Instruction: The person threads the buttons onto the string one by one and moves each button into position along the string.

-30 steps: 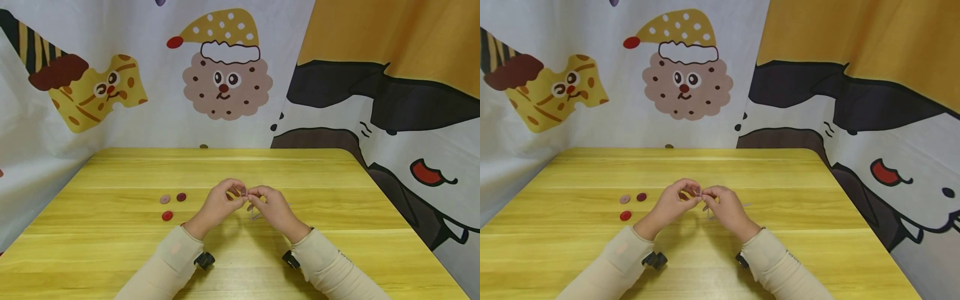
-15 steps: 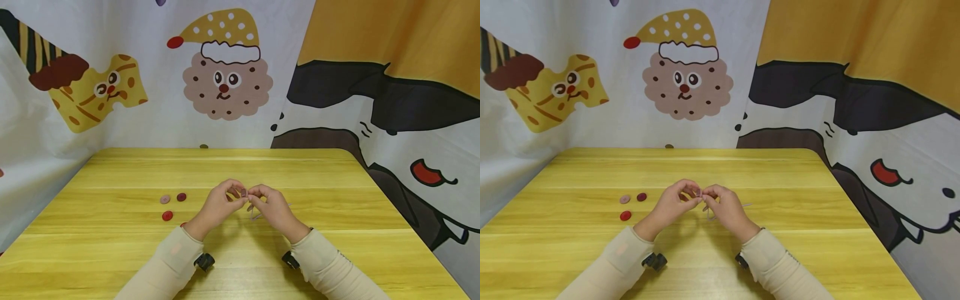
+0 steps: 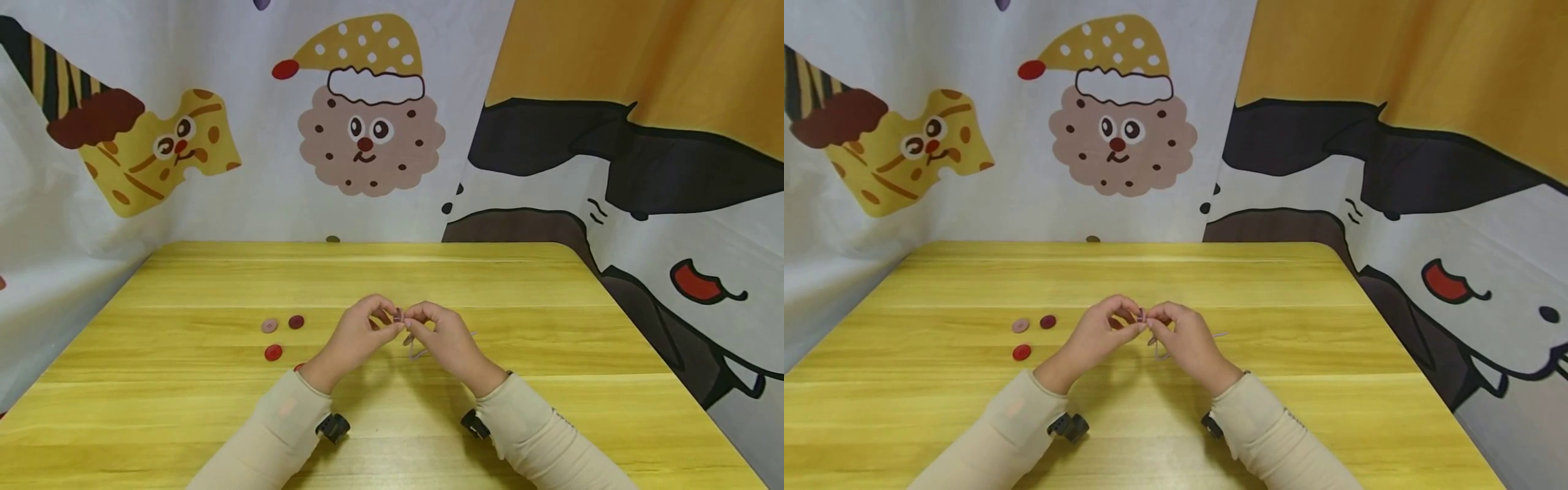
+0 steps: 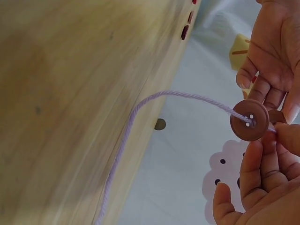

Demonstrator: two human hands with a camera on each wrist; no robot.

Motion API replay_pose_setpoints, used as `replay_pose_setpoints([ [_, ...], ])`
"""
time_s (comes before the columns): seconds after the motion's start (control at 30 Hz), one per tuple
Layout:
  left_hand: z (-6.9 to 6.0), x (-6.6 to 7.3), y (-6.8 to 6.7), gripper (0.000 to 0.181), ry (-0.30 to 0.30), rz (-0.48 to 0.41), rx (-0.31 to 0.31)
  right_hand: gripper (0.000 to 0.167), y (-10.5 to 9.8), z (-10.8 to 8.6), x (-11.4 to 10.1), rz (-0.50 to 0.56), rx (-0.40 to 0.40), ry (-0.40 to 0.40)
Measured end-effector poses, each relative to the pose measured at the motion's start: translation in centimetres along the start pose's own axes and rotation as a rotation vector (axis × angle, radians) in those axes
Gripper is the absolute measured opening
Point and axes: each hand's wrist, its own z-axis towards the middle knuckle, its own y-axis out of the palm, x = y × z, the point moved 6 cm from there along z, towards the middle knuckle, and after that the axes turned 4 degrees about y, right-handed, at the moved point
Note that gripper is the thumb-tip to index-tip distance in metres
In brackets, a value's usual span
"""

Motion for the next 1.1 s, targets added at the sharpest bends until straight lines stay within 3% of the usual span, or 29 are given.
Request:
replay_pose_setpoints([
  [0.67, -0.08, -0.03, 0.32, 0.012, 0.008, -0.023, -0.041, 0.012, -0.24, 0.02, 0.09, -0.022, 0.01, 0.0],
  [1.1, 0.04, -0.09, 0.4, 0.007, 0.024, 0.004, -0.034, 0.011, -0.28, -0.04, 0.02, 0.001, 0.007, -0.014],
])
